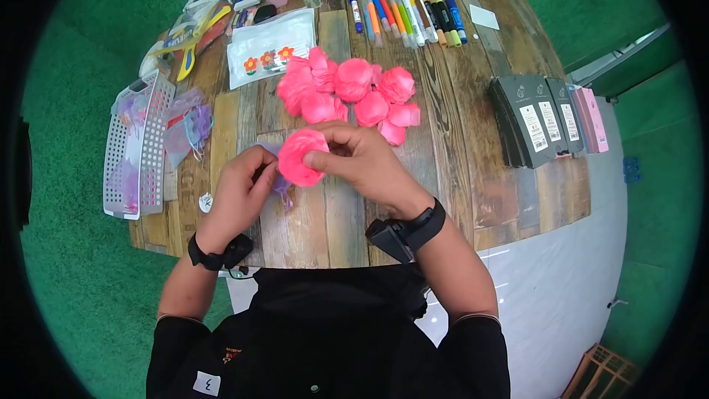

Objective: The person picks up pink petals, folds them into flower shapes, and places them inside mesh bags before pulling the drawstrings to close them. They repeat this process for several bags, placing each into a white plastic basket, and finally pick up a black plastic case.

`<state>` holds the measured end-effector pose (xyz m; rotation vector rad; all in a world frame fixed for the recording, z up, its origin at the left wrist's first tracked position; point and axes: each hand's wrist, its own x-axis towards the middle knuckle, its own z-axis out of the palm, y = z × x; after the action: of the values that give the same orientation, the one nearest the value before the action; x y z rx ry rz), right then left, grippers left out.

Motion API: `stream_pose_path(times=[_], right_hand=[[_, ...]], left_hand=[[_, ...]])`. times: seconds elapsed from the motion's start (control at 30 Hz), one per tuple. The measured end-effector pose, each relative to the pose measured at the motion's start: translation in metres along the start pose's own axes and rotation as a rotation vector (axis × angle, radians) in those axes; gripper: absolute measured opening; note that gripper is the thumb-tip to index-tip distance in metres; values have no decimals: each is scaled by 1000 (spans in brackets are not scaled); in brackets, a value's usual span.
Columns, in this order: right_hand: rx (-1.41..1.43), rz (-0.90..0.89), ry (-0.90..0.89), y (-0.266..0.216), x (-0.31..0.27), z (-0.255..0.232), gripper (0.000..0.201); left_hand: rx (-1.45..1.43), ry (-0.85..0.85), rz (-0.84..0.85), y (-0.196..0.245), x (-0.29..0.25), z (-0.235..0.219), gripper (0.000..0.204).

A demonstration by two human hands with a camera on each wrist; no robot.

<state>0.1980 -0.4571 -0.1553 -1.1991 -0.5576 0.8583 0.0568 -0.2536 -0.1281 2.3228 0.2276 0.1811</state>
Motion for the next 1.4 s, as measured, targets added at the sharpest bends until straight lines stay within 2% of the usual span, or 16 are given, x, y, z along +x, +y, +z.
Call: stream_pose_path(times=[0.17,0.33,0.43,0.53,0.63,0.77,0.83,0.93,1.17,1.23,1.33,1.4], right_hand=[[40,94,-35,-4,-1,7,32],[28,61,28,-3,-1,10,32],[47,98,42,4,0,5,31],[56,-56,130,12,2,8,32],[-88,-155,177,18,5,1,33],[-127,-175,208,10,2,4,32],[-135,-206,230,14,3,3,31],[38,-40,116,4,0,4,31],[-15,-110,157,12,1,11,27],[-31,-143,184,14,2,14,25],[-487,-186,287,4,-4,19,23],[-713,-309,323,0,-6,23,22]], left_hand=[[-177,106,-34,-2,1,20,6],[-198,160,38,5,6,28,4],[-225,183,70,3,8,31,3],[-261,207,76,-1,9,34,1],[-327,217,75,-3,9,37,2],[-416,233,43,0,8,41,4],[-363,257,100,8,8,39,6],[-281,276,165,11,5,35,8],[-246,353,216,11,1,33,6],[-311,363,170,12,2,33,6],[-262,372,168,13,3,31,6],[-197,375,198,16,4,29,6]])
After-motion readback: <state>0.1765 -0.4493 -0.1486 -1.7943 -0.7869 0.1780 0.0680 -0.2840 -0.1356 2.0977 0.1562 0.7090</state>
